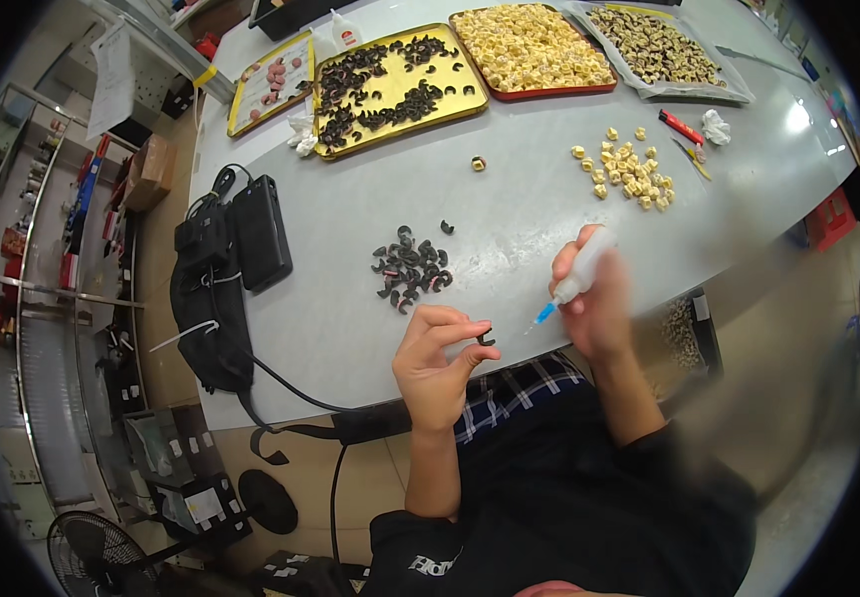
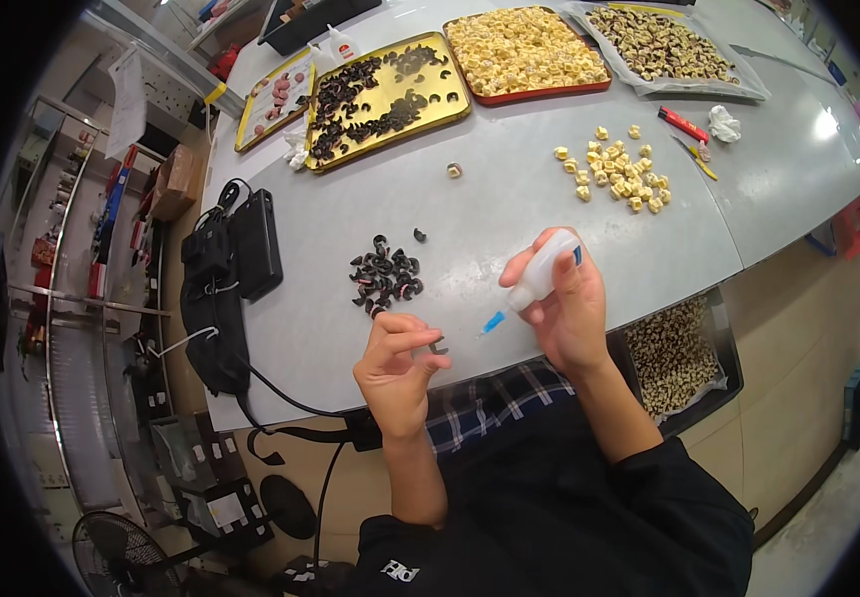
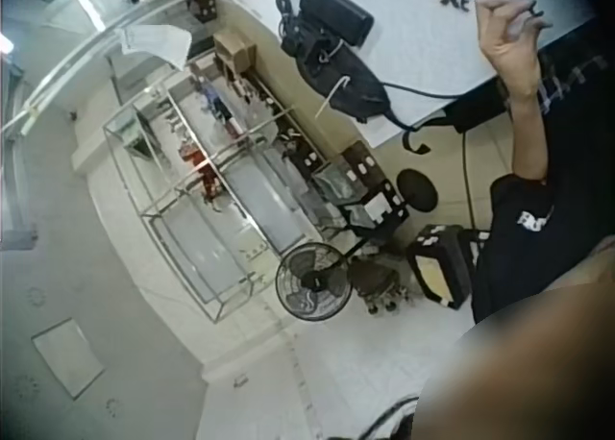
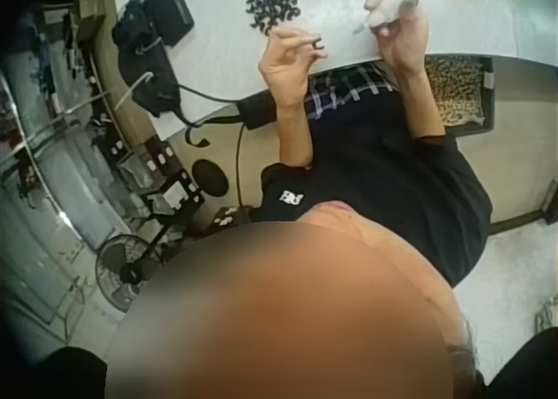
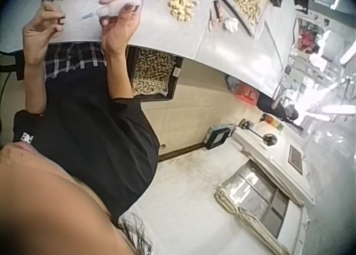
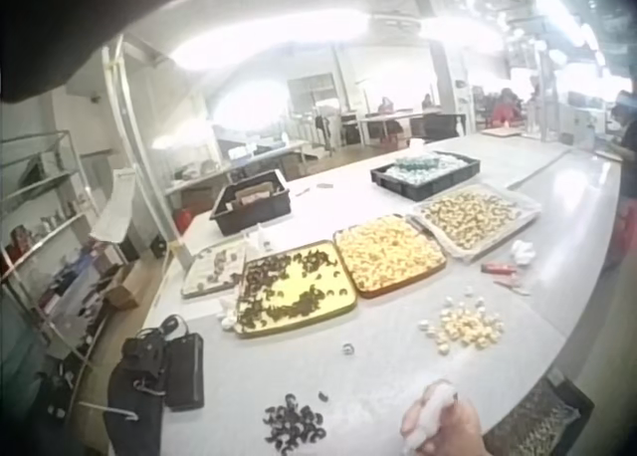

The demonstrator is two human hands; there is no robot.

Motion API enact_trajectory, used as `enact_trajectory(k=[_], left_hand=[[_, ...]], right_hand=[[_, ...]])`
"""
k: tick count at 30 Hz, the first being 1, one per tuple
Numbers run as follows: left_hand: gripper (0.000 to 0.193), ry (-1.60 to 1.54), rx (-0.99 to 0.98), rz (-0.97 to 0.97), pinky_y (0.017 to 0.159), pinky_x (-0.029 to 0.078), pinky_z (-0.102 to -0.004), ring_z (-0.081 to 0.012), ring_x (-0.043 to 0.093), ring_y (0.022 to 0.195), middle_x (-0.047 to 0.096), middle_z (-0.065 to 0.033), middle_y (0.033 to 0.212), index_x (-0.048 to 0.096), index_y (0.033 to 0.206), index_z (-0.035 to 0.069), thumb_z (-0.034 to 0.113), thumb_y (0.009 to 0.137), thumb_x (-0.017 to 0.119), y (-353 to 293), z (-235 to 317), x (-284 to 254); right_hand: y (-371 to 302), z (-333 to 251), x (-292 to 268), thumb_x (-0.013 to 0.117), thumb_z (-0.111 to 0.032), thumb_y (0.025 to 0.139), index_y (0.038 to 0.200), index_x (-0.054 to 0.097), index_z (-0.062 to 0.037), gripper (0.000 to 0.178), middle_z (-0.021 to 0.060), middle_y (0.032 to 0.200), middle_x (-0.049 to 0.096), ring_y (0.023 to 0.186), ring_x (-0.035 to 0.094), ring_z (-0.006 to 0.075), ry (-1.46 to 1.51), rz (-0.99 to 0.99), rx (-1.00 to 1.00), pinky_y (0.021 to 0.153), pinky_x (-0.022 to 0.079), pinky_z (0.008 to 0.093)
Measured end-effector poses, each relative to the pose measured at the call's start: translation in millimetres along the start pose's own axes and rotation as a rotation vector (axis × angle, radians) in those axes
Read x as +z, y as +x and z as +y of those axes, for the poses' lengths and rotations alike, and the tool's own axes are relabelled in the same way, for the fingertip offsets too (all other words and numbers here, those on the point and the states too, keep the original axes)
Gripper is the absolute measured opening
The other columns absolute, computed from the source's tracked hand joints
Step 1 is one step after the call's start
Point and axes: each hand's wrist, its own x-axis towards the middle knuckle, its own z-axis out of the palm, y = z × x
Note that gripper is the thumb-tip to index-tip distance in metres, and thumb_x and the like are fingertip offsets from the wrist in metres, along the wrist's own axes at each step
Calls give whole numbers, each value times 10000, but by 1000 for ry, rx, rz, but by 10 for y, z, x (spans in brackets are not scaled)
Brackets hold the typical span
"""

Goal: Applying glue to small black components and attaching them to gold-colored circular bases on a factory assembly table.

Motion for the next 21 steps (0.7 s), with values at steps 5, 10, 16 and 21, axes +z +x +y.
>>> enact_trajectory(k=[5, 10, 16, 21], left_hand=[[310, 43, 12, -15, 761, 414, -299, -181, 473, 858, 502, -40, 855, 687, 844, 17, -81, 561, 767, -3, -9, -16], [334, 109, 44, -25, 756, 411, -303, -188, 465, 869, 506, -33, 835, 694, 819, 19, -72, 511, 782, 12, -13, -7], [347, 153, 66, -27, 761, 400, -315, -194, 463, 868, 511, -29, 819, 696, 815, 21, -42, 490, 799, 9, -30, -10], [381, 187, 133, -54, 708, 448, -283, -191, 481, 861, 542, -38, 828, 706, 844, 43, -103, 497, 765, 22, -54, -28]], right_hand=[[-24, 6, 140, 454, -388, 947, 1015, 392, -68, 333, 166, 785, 601, 479, 468, 97, -130, -12, -61, 465, 395, 190], [-26, 28, 157, 443, -409, 943, 1013, 368, -74, 351, 168, 756, 589, 447, 458, 97, -217, -48, -91, 413, 382, 191], [-31, 45, 161, 442, -459, 929, 1024, 362, -91, 389, 156, 724, 576, 413, 454, 89, -291, -67, -103, 357, 357, 183], [-31, 46, 153, 442, -457, 930, 1023, 360, -92, 386, 161, 731, 581, 413, 460, 86, -314, -84, -109, 357, 360, 178]])
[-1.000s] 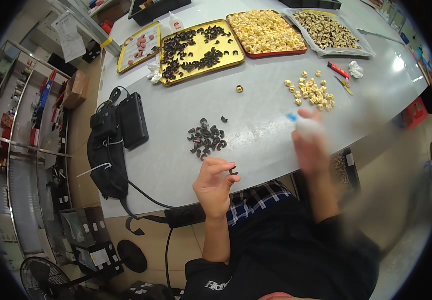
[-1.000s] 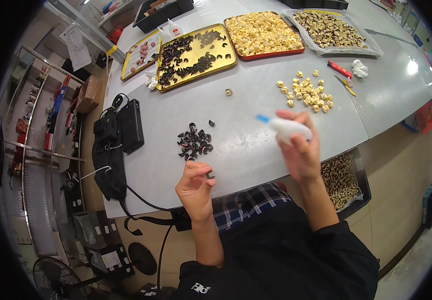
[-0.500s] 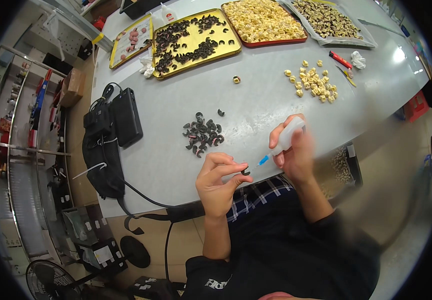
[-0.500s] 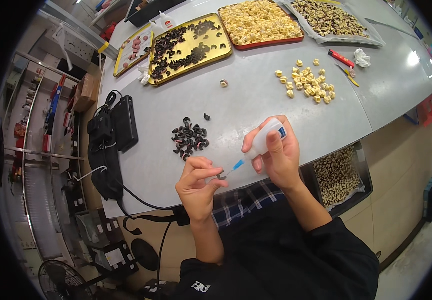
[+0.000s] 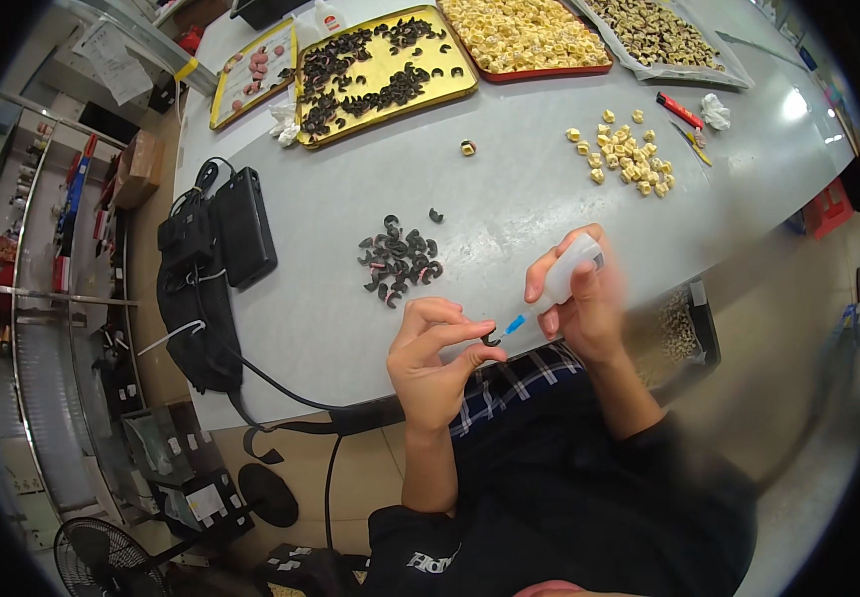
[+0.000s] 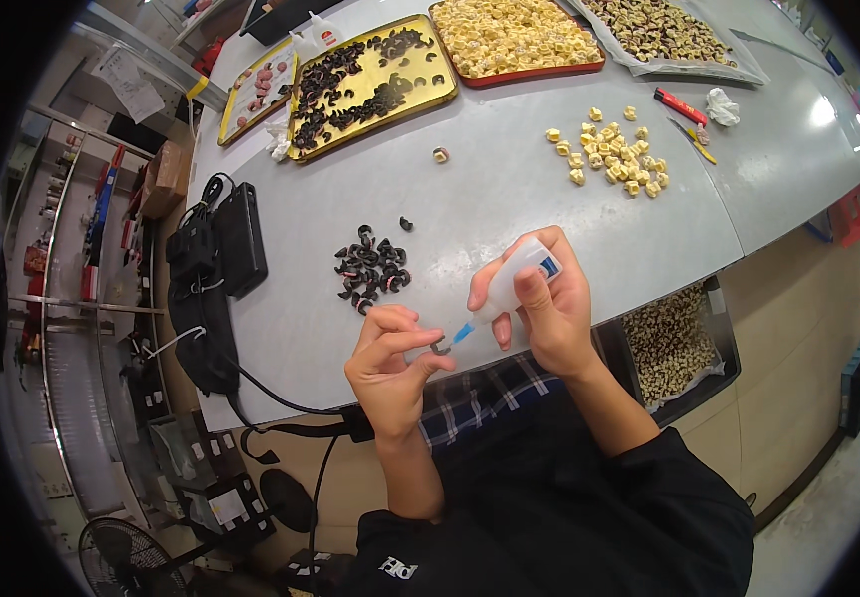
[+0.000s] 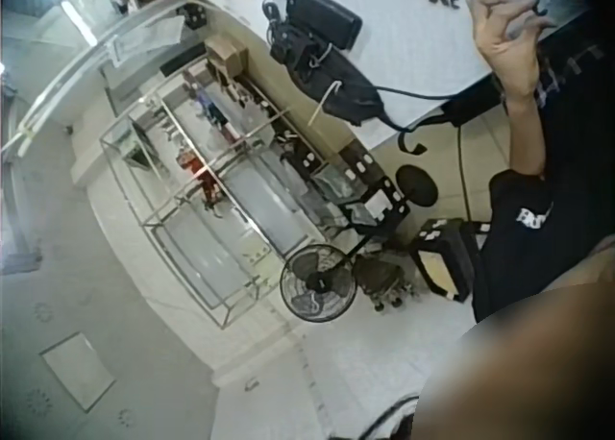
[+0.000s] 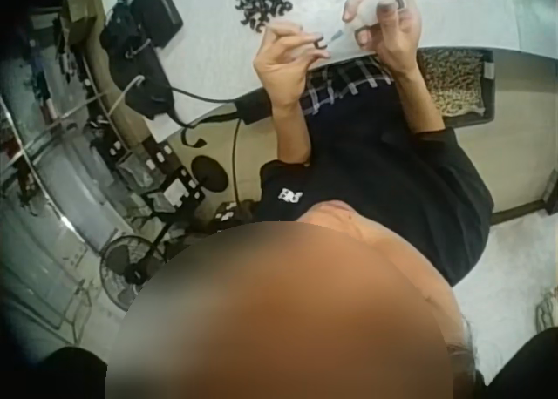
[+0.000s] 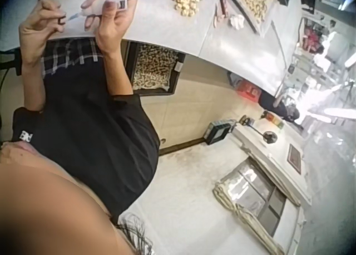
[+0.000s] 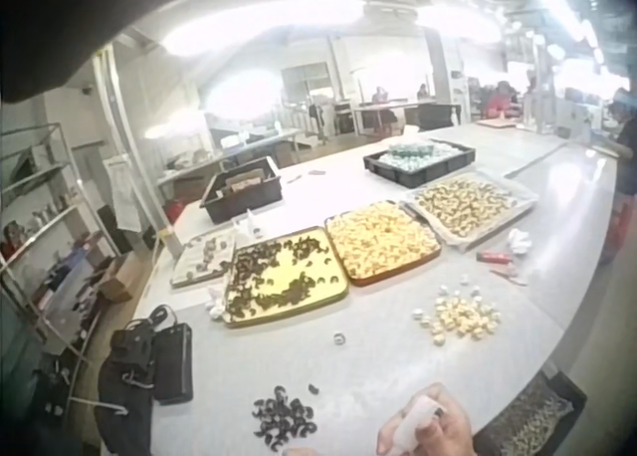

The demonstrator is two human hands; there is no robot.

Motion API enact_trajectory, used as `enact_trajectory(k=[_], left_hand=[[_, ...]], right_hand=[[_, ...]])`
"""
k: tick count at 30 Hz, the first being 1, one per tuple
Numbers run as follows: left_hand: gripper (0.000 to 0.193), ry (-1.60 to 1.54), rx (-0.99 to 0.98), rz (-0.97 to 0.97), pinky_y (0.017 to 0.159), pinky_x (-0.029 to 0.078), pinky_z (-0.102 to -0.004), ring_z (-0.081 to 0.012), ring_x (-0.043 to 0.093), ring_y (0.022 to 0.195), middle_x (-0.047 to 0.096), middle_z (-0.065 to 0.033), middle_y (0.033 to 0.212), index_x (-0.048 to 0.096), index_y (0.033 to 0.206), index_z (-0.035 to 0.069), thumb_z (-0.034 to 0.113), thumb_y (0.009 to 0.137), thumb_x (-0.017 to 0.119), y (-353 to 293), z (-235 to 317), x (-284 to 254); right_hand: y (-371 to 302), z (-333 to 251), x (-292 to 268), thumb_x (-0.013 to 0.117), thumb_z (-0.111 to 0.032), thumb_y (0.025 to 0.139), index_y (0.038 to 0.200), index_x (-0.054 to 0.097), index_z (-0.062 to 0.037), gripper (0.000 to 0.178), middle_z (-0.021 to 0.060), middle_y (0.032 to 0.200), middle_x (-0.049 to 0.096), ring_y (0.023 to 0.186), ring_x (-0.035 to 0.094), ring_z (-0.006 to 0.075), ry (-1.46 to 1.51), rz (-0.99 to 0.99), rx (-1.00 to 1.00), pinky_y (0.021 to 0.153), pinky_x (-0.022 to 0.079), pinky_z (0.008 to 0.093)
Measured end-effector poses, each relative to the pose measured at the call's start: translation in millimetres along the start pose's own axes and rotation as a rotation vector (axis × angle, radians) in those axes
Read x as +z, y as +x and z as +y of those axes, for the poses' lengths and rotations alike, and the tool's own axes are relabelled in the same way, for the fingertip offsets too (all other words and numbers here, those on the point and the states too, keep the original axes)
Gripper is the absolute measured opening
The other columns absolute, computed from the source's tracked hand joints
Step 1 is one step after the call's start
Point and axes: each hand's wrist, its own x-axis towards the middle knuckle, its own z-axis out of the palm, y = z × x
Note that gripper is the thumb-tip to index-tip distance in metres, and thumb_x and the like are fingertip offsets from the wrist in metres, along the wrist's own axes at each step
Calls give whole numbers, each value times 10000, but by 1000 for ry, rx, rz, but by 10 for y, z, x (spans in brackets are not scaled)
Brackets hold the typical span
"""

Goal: Applying glue to small black components and attaching them to gold-colored circular bases on a factory assembly table.

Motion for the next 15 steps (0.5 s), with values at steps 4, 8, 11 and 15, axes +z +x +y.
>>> enact_trajectory(k=[4, 8, 11, 15], left_hand=[[372, 10, -10, 9, 723, 434, -296, -198, 479, 867, 548, -32, 817, 708, 839, 50, -86, 499, 772, -6, -1, 3], [333, -4, -42, 18, 776, 392, -322, -199, 461, 878, 508, -28, 816, 697, 811, 22, 10, 501, 818, -16, -7, 3], [333, -2, -38, 15, 783, 389, -324, -201, 459, 884, 507, -28, 816, 697, 812, 21, 28, 504, 822, -15, -12, -3], [354, 20, -8, 10, 751, 426, -312, -206, 476, 871, 555, -26, 807, 705, 827, 53, -49, 498, 789, -8, -16, -12]], right_hand=[[-3, 2, 4, 446, -455, 929, 1021, 362, -92, 384, 161, 728, 582, 414, 459, 85, 3, 10, 5, 356, 358, 178], [-7, 9, -3, 451, -454, 928, 1018, 364, -89, 386, 158, 725, 582, 408, 451, 83, -9, 10, -4, 353, 354, 178], [-12, 6, -12, 458, -450, 927, 1015, 364, -86, 386, 157, 723, 581, 400, 439, 81, 0, 33, 5, 350, 348, 180], [-19, -16, -58, 445, -351, 955, 979, 352, -57, 309, 174, 770, 609, 472, 486, 96, 67, -12, 2, 429, 395, 185]])
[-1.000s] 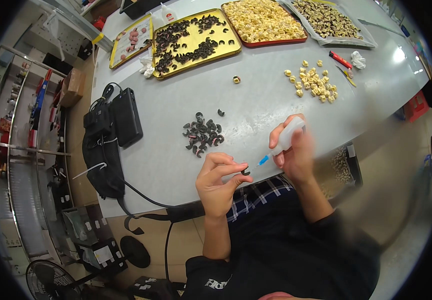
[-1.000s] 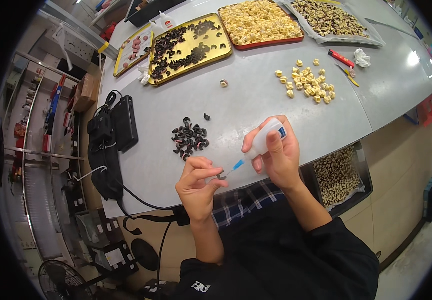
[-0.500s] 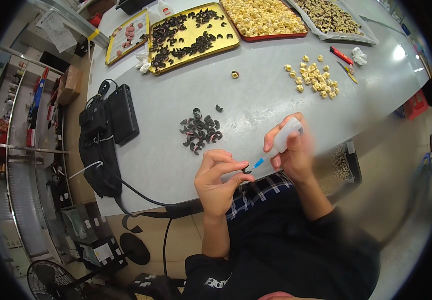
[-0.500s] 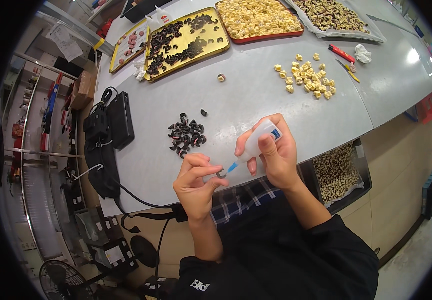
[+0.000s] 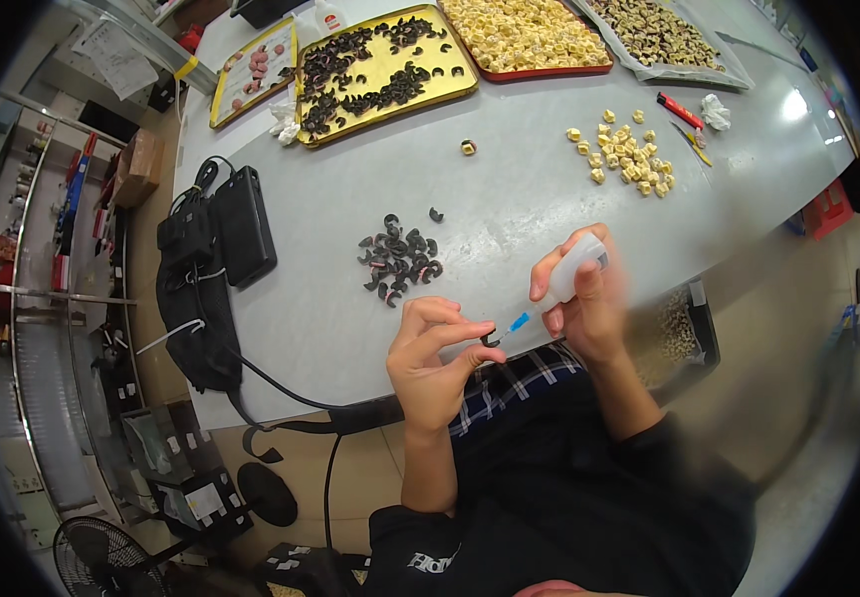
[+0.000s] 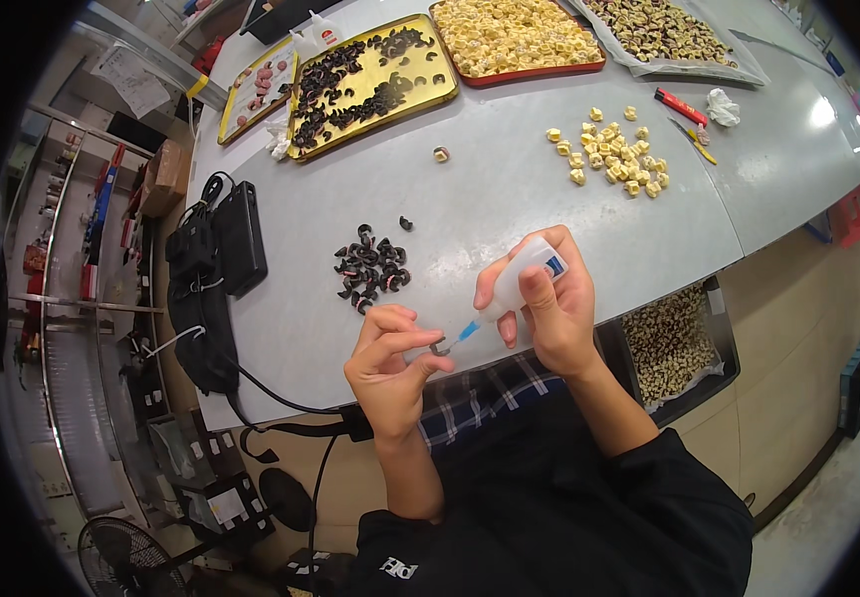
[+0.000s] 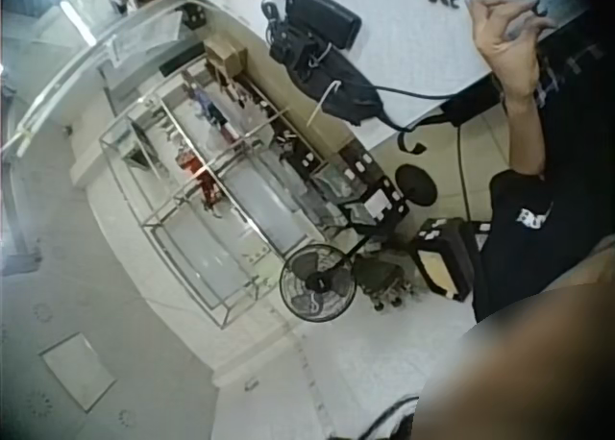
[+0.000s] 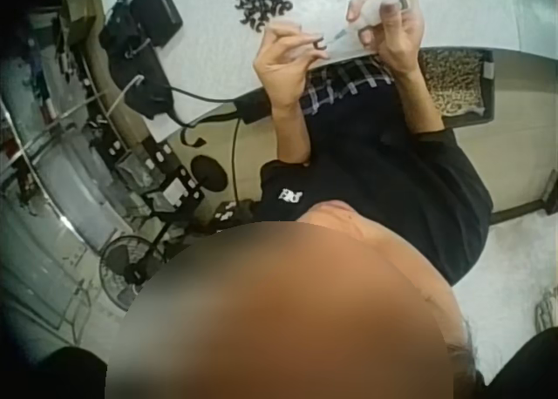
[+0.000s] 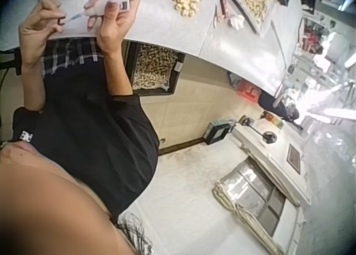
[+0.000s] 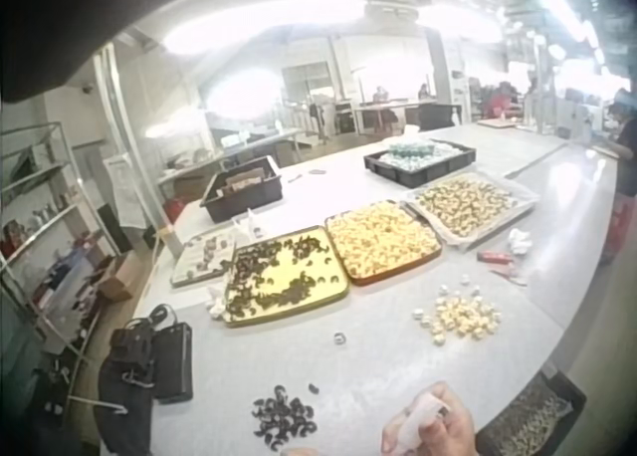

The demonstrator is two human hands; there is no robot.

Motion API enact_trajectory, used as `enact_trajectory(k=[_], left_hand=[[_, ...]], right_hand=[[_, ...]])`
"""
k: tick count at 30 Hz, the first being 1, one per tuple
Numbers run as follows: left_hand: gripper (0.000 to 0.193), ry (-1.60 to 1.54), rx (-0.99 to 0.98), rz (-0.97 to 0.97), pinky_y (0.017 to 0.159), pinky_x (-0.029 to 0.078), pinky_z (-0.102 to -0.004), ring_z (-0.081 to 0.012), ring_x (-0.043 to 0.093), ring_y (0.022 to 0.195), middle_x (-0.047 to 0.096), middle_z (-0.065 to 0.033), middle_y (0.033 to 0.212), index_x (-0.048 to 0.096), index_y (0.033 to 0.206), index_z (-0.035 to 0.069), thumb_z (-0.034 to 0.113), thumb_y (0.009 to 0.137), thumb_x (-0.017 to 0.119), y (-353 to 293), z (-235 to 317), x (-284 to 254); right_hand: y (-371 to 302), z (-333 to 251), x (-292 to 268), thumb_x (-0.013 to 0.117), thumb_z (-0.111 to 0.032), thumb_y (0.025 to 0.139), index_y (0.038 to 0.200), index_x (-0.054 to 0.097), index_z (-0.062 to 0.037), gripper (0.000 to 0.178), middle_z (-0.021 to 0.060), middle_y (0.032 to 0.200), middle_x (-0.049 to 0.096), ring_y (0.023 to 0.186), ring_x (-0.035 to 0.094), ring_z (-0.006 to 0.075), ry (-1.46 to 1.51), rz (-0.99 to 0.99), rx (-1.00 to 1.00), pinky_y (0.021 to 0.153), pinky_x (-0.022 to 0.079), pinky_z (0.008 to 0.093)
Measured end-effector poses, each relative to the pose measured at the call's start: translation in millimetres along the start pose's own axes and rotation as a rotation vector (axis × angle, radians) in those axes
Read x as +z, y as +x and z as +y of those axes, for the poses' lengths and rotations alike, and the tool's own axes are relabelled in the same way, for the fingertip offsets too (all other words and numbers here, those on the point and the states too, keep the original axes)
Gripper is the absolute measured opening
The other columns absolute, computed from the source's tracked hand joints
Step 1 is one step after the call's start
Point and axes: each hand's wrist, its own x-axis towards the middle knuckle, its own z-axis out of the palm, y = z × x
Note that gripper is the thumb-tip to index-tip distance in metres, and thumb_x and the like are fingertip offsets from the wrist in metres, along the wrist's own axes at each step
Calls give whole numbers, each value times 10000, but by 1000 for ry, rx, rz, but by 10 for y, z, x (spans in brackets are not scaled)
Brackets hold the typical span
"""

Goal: Applying glue to small black components and attaching them to gold-colored circular bases on a factory assembly table.

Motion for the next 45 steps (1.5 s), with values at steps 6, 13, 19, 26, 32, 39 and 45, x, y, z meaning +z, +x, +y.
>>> enact_trajectory(k=[6, 13, 19, 26, 32, 39, 45], left_hand=[[344, 4, -4, 7, 762, 424, -320, -206, 478, 867, 555, -21, 798, 704, 819, 59, -33, 500, 795, 0, 10, 10], [342, 29, 9, -5, 769, 422, -324, -205, 479, 862, 549, -17, 783, 704, 814, 67, -11, 496, 805, 11, 7, 19], [319, 3, -19, -15, 808, 378, -333, -206, 456, 899, 507, -27, 804, 687, 798, 19, 38, 511, 826, -2, 1, 1], [316, -6, -11, -2, 790, 402, -325, -202, 468, 877, 525, -19, 797, 691, 810, 40, 33, 522, 820, 13, 21, -4], [296, -70, -31, -1, 820, 374, -328, -204, 451, 912, 497, -29, 833, 672, 814, 12, 59, 562, 821, -13, -10, -10], [303, -42, -1, -3, 788, 402, -319, -208, 475, 890, 517, -32, 828, 682, 831, 37, 25, 558, 812, -5, 9, -38], [294, -26, 12, 1, 793, 400, -315, -203, 474, 888, 506, -34, 846, 681, 839, 31, 29, 574, 810, -17, 8, -34]], right_hand=[[-4, -10, 21, 448, -351, 954, 985, 352, -57, 311, 182, 774, 609, 474, 495, 100, 5, 24, -14, 432, 406, 190], [1, 23, 77, 462, -436, 929, 1020, 356, -78, 384, 167, 727, 576, 404, 447, 107, -69, 75, -25, 351, 362, 195], [0, 6, 51, 457, -377, 944, 997, 353, -63, 335, 184, 766, 598, 453, 483, 103, -51, 54, -20, 410, 403, 199], [1, -3, 0, 472, -354, 944, 992, 373, -63, 310, 170, 784, 605, 499, 494, 102, -6, 87, -27, 464, 407, 190], [-7, -126, -76, 493, -256, 928, 1041, 445, -55, 235, 139, 913, 584, 715, 528, 126, 128, 347, -36, 630, 414, 207], [5, -729, -981, 636, -103, 857, 1078, 465, -9, 295, 156, 1109, 555, 955, 577, 198, -648, 496, -327, 810, 487, 302], [56, -942, -1684, 619, -119, 841, 1181, 480, -25, 379, 78, 1060, 543, 1003, 520, 172, -1168, 635, -261, 898, 429, 323]])
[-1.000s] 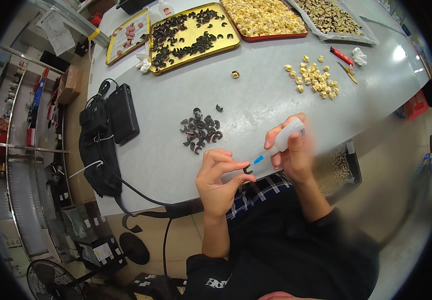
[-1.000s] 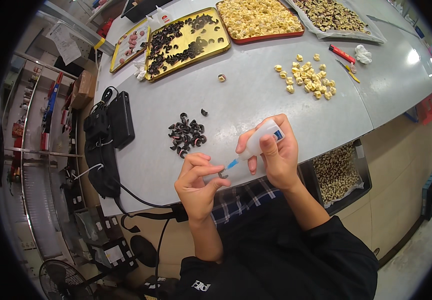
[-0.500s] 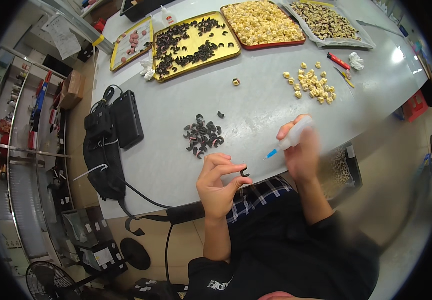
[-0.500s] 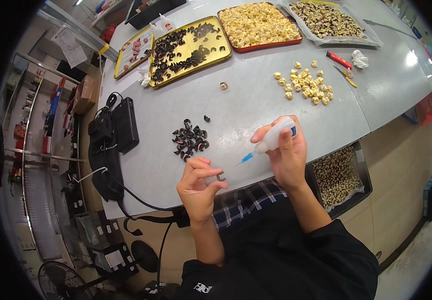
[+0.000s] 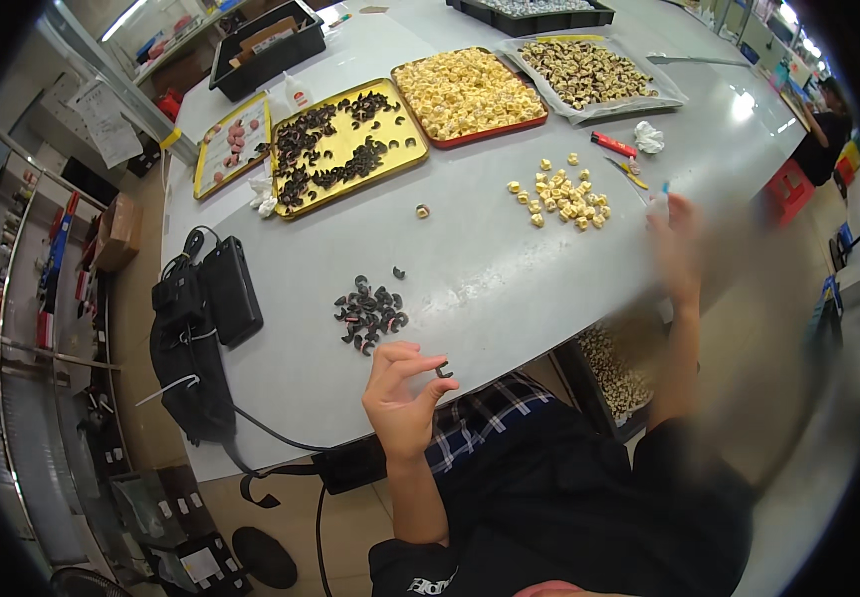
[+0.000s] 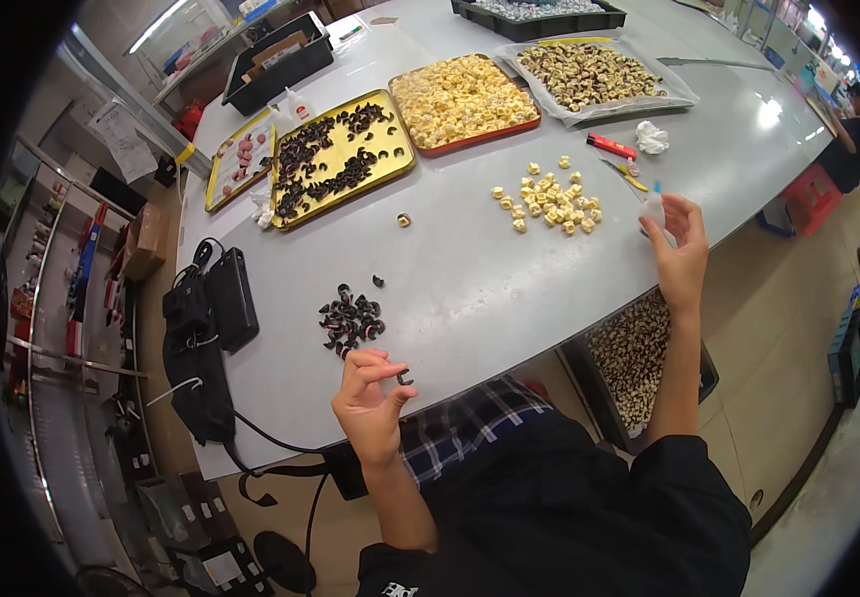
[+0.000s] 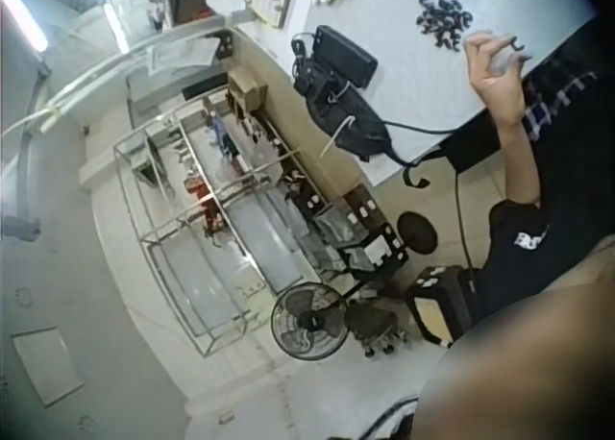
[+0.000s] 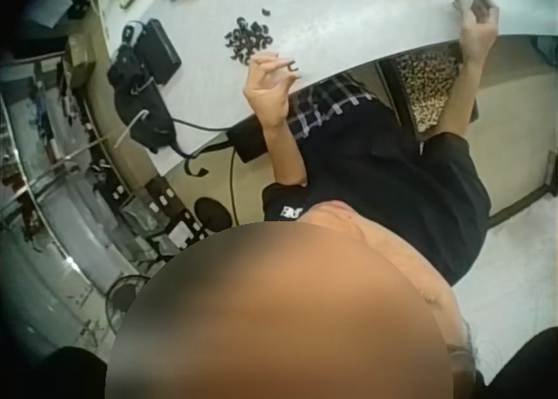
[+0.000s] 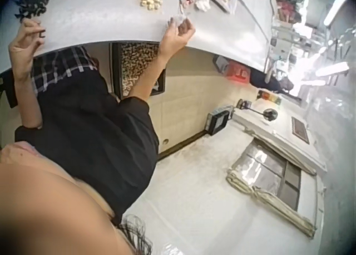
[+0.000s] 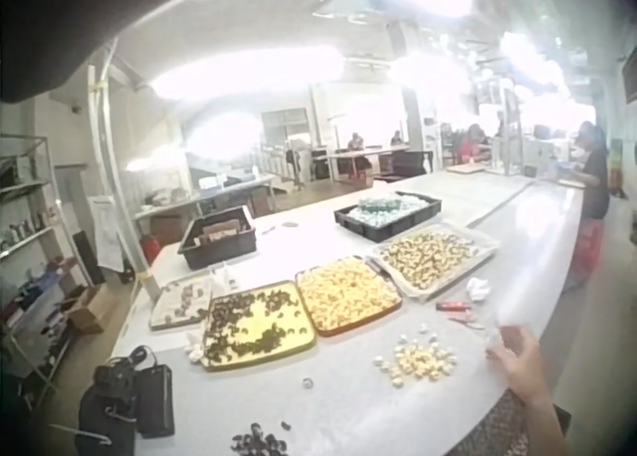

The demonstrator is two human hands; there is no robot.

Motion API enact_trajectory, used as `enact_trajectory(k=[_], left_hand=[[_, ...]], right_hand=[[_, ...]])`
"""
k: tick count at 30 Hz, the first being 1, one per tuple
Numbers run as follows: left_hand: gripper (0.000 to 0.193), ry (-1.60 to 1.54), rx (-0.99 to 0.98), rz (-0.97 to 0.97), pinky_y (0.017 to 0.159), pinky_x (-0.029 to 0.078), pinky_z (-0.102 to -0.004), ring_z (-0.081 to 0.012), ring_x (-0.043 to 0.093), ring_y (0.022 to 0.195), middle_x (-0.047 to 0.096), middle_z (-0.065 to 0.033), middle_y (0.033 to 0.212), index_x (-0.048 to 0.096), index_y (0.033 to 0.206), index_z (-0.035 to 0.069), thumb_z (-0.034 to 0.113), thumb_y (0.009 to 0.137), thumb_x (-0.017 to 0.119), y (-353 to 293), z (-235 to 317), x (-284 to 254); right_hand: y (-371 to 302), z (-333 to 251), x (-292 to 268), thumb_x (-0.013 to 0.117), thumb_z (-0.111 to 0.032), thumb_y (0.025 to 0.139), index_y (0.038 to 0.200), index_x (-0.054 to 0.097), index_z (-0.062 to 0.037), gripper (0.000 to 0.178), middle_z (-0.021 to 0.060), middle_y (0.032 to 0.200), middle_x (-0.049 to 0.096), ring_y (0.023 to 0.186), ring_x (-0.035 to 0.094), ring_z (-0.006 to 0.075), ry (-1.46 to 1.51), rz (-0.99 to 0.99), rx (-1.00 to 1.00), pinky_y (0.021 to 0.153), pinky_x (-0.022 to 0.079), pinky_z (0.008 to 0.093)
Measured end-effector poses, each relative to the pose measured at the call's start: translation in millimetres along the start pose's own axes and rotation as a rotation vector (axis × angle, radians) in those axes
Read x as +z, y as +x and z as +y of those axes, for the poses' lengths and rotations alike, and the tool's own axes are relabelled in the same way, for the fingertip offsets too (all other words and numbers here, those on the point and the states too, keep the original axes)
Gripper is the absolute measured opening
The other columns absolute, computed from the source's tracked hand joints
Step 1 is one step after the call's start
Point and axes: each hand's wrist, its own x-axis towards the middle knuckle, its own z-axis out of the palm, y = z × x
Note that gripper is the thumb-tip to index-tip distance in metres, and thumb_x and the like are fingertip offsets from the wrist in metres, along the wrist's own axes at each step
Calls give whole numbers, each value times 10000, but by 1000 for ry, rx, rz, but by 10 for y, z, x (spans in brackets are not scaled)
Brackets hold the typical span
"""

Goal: Applying glue to small black components and attaching them to gold-colored circular bases on a factory assembly table.

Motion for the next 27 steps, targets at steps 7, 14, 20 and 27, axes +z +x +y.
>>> enact_trajectory(k=[7, 14, 20, 27], left_hand=[[288, -50, -4, -1, 799, 398, -312, -195, 472, 889, 503, -36, 860, 681, 851, 28, 37, 592, 807, 4, -4, 11], [270, -41, -26, 1, 846, 377, -333, -198, 453, 920, 498, -34, 866, 673, 852, 16, 64, 620, 803, 10, 28, 18], [264, -62, -17, -11, 865, 365, -339, -196, 442, 927, 491, -31, 867, 668, 846, 8, 46, 621, 800, -1, -10, -6], [281, -31, 8, -18, 825, 403, -323, -197, 470, 892, 519, -24, 859, 676, 845, 36, 23, 594, 802, 9, 3, -2]], right_hand=[[90, 196, 18, 650, -124, 822, 1166, 482, -32, 394, 83, 1051, 542, 975, 530, 191, -10, -62, 134, 866, 438, 316], [-179, -347, 262, 692, 28, 722, 1049, 564, -11, 353, 108, 977, 574, 909, 578, 234, -48, 100, -476, 774, 470, 320], [-25, -629, 732, 609, 73, 739, 946, 600, -21, 228, 101, 924, 567, 846, 576, 249, -162, -489, -638, 740, 472, 325], [142, -656, 880, 623, 11, 760, 901, 597, -20, 146, 86, 857, 554, 799, 577, 242, -248, -679, -666, 704, 474, 338]])
